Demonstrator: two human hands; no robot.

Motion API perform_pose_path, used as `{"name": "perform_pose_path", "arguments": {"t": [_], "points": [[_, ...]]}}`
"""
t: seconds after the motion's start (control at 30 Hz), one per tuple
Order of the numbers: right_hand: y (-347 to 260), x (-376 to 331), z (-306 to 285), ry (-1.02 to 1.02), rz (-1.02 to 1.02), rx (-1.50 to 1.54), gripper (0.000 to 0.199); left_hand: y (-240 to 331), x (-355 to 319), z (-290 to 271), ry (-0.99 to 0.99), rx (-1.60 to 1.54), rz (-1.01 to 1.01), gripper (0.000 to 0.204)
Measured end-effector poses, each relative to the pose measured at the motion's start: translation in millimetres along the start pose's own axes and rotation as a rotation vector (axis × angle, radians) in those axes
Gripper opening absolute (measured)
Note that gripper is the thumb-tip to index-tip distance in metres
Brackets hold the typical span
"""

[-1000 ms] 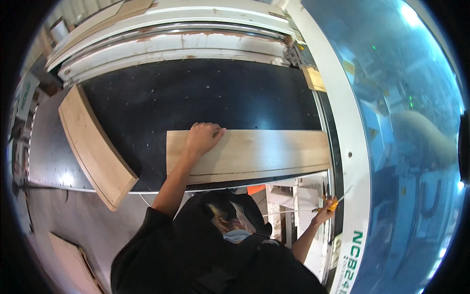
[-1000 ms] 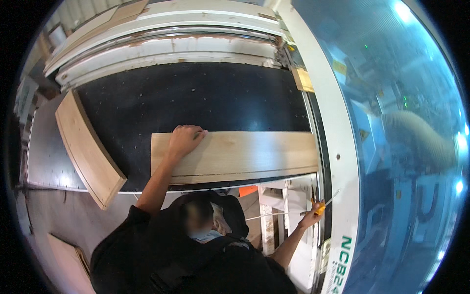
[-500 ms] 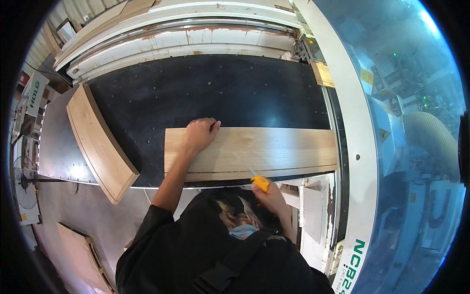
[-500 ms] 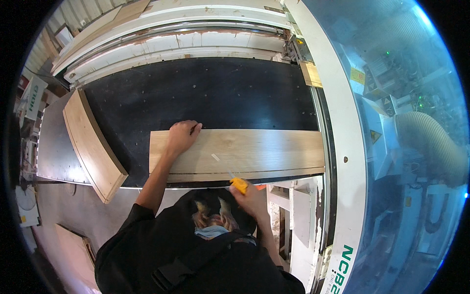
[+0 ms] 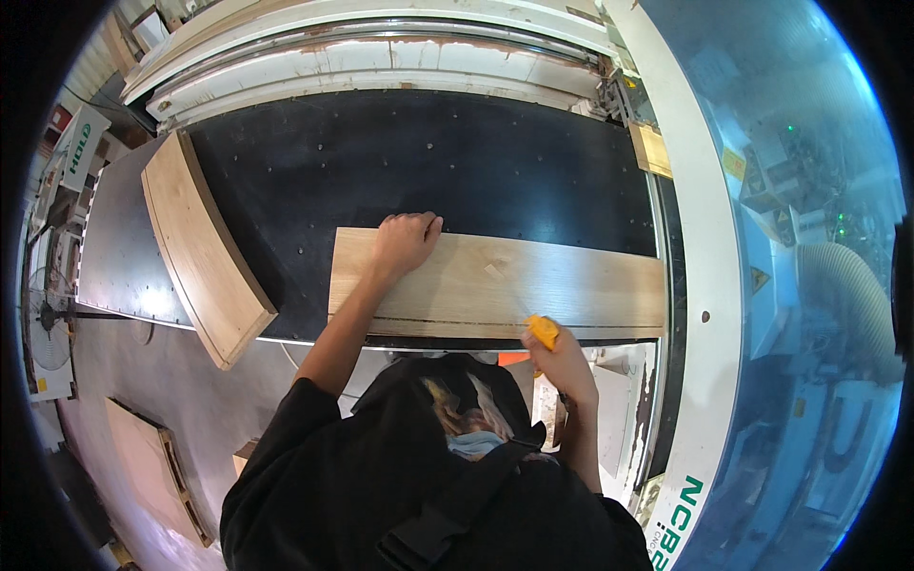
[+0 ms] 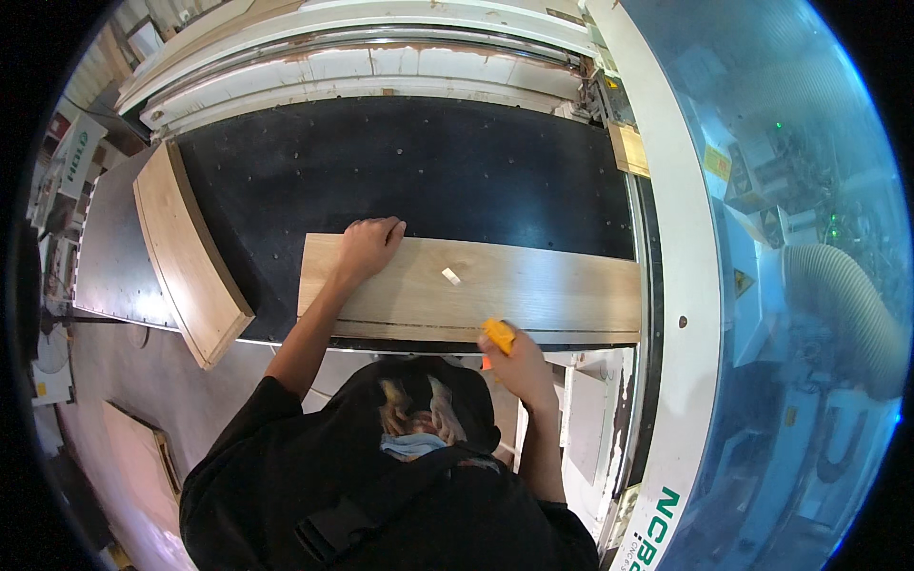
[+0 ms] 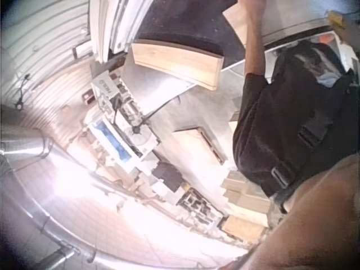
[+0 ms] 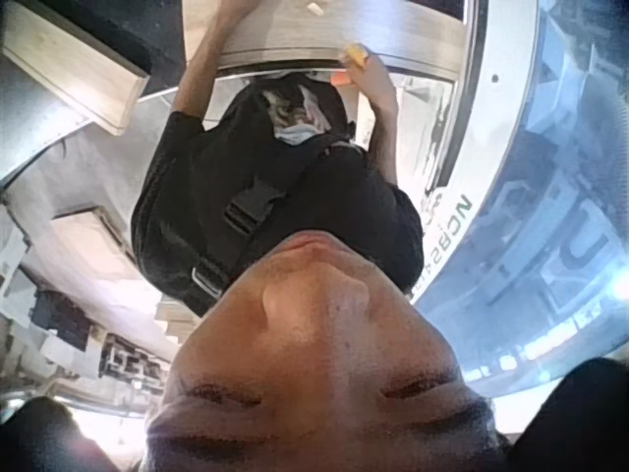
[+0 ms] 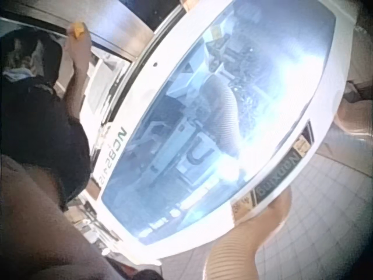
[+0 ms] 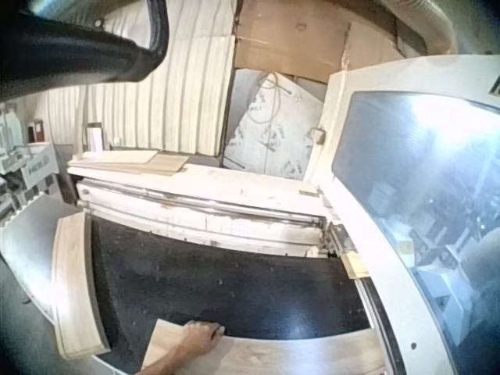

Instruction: The person places wooden boards into a woodworking machine, uses a yellow hand tool to scrape the surface, and moves the boards into a stack.

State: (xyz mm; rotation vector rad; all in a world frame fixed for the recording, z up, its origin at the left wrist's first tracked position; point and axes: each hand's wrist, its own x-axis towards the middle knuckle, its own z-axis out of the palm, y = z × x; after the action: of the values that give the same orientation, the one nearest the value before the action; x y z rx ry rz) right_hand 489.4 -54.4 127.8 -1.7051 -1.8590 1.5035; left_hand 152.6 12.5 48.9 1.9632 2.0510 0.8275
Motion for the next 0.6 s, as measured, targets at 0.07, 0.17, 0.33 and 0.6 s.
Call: {"name": "perform_pose_path", "arguments": {"t": [0.07, 0.17, 0.33, 0.6], "points": [[-7, -4, 10, -0.186, -0.012, -0.096, 0.047, 1, 1, -3, -0.008, -0.074, -0.065, 0.032], [-22, -7, 39, -0.295, -0.052, -0.232, 0.061, 2, 3, -4, -0.05, -0.005, 0.012, 0.031], [-47, -9, 49, -0.367, -0.004, -0.376, 0.065, -3, 2, 0, -0.051, 0.009, 0.008, 0.031], [3, 11, 4, 0.067, -0.03, -0.075, 0.046, 7, 4, -7, -0.037, -0.011, -0.04, 0.032]]}}
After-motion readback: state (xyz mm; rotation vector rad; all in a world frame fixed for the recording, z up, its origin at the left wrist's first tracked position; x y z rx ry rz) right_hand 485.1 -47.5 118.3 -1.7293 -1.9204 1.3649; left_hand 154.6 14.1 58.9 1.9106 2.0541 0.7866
